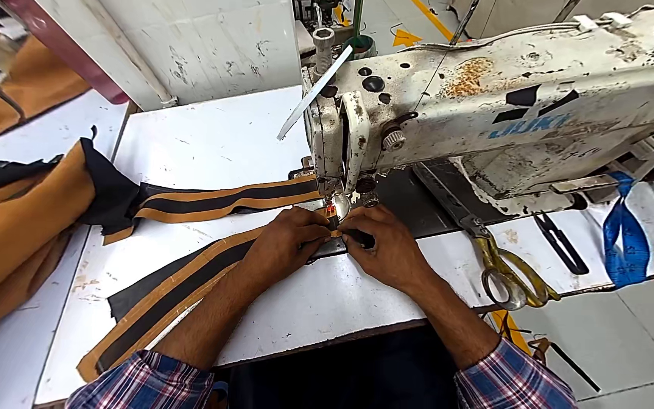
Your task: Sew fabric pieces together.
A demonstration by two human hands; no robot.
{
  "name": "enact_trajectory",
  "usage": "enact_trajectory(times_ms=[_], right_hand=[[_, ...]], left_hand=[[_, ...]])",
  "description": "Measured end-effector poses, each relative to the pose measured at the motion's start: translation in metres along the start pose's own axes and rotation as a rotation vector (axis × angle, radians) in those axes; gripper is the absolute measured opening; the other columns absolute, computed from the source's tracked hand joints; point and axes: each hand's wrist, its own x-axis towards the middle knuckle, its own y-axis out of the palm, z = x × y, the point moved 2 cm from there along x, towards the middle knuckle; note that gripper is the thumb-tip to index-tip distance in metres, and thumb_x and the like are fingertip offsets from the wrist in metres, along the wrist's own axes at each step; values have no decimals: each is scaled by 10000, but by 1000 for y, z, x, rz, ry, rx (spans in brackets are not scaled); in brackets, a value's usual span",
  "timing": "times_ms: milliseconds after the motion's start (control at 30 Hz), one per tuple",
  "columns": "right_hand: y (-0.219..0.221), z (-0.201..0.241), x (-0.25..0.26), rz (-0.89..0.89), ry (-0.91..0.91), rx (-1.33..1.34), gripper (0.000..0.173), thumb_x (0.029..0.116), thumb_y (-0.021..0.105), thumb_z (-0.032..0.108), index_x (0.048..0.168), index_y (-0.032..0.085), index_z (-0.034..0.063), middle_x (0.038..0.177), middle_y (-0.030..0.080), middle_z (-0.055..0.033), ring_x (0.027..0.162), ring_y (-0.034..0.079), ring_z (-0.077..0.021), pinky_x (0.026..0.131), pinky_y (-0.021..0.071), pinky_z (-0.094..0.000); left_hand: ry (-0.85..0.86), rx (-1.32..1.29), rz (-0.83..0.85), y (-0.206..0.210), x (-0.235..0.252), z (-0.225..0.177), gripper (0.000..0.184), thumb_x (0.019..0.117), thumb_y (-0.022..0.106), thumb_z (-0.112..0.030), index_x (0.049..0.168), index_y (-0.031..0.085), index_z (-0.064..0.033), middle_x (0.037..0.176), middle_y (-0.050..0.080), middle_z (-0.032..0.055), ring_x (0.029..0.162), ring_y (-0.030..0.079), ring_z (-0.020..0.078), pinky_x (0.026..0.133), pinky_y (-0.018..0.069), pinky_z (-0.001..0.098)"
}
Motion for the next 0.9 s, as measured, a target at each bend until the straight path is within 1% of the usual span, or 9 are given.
enact_trajectory(times_ms=[267,400,567,667,767,900], right_hand=[[1,0,0,-2,-7,-13,183,948,651,282,1047,788,212,1123,696,42,1058,614,-152,900,501,-367],[1,0,0,-8,-17,-10,176,944,655,273,1038,790,210,1125,698,42,1057,617,-148,900,503,-363],[0,1,-1,-10,-11,-13,175,939,660,272,1039,791,214,1123,699,47,1054,617,-146,900,502,-364],[0,1,0,-10,-9,-18,199,935,656,271,1074,786,212,1134,699,37,1065,619,-152,909,503,-370],[2,1,-1,-11,-14,-27,248,943,617,261,1116,783,199,1140,698,18,1074,615,-171,906,498,-385],[2,2,0,1,-14,-44,271,945,586,249,1124,784,200,1144,696,22,1076,612,-171,903,495,-386]], left_hand=[[39,14,-3,2,-1,1,205,1018,610,-210,1080,788,-130,1219,708,32,1185,632,179,1026,502,370],[45,5,-26,2,-2,-1,192,1012,612,-183,1066,785,-121,1203,712,39,1182,637,187,1027,508,380],[39,11,-30,4,-3,1,200,1016,606,-194,1075,786,-131,1219,710,33,1178,640,178,1013,512,375],[36,10,-30,4,-3,1,199,1015,609,-197,1078,787,-135,1222,709,28,1176,640,174,1005,514,371],[29,14,-34,5,-3,0,205,1019,604,-203,1083,786,-135,1220,710,29,1178,638,174,1001,515,368],[23,24,-32,4,-3,-1,210,1020,601,-204,1094,785,-135,1222,708,33,1178,639,177,1010,513,371]])
